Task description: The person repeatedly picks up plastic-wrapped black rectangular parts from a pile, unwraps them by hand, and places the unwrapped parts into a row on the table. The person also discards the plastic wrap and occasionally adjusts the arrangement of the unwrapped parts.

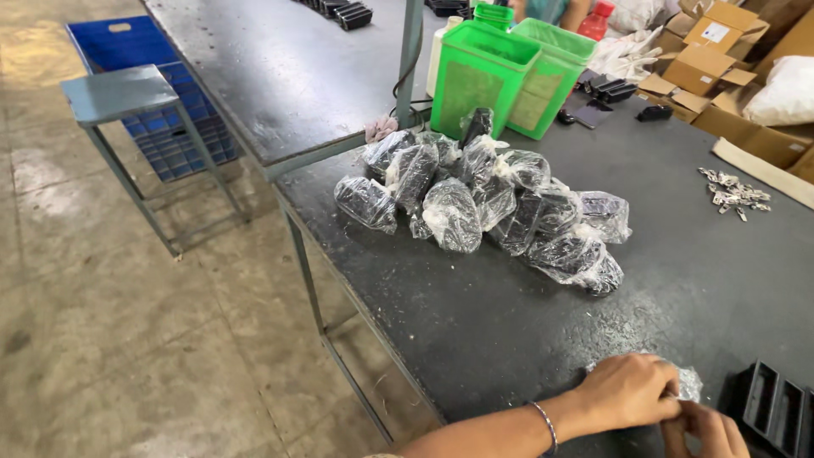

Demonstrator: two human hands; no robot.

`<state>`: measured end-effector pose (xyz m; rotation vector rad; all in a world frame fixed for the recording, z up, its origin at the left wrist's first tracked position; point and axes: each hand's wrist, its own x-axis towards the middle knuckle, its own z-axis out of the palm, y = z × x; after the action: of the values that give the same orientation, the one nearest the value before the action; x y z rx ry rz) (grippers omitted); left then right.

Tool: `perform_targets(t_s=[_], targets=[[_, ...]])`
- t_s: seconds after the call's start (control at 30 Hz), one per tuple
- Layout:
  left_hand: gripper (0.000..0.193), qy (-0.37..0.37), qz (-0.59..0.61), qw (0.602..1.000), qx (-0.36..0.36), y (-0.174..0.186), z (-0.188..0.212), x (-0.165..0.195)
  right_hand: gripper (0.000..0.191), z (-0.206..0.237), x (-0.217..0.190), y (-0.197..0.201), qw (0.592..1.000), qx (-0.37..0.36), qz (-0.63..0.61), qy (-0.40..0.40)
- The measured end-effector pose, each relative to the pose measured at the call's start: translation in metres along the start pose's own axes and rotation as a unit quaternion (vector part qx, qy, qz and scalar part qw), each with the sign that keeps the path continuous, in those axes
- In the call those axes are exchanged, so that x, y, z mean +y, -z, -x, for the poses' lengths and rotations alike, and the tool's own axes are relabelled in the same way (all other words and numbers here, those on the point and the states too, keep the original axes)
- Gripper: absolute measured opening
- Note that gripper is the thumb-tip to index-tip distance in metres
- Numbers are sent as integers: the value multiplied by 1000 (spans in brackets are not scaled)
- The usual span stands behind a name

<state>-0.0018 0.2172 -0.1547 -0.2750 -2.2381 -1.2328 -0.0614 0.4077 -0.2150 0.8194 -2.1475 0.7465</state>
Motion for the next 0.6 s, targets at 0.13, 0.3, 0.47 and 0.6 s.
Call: perform_targets(t_s=[0.13,0.3,0.47,0.6], targets=[[23,45,48,998,16,7,0,0,18,-4,-1,-6,1000,7,-12,17],[22,48,69,996,-7,16,-2,-5,18,-5,-10,-8,999,29,-15,24],[17,-36,-17,998,-54,26,-5,-14,17,-6,-25,-9,999,17,-21,-41],[20,-29,-45,996,-68,28,-10,-13,23,-25,-28,-2,992,-47,-75,-85]])
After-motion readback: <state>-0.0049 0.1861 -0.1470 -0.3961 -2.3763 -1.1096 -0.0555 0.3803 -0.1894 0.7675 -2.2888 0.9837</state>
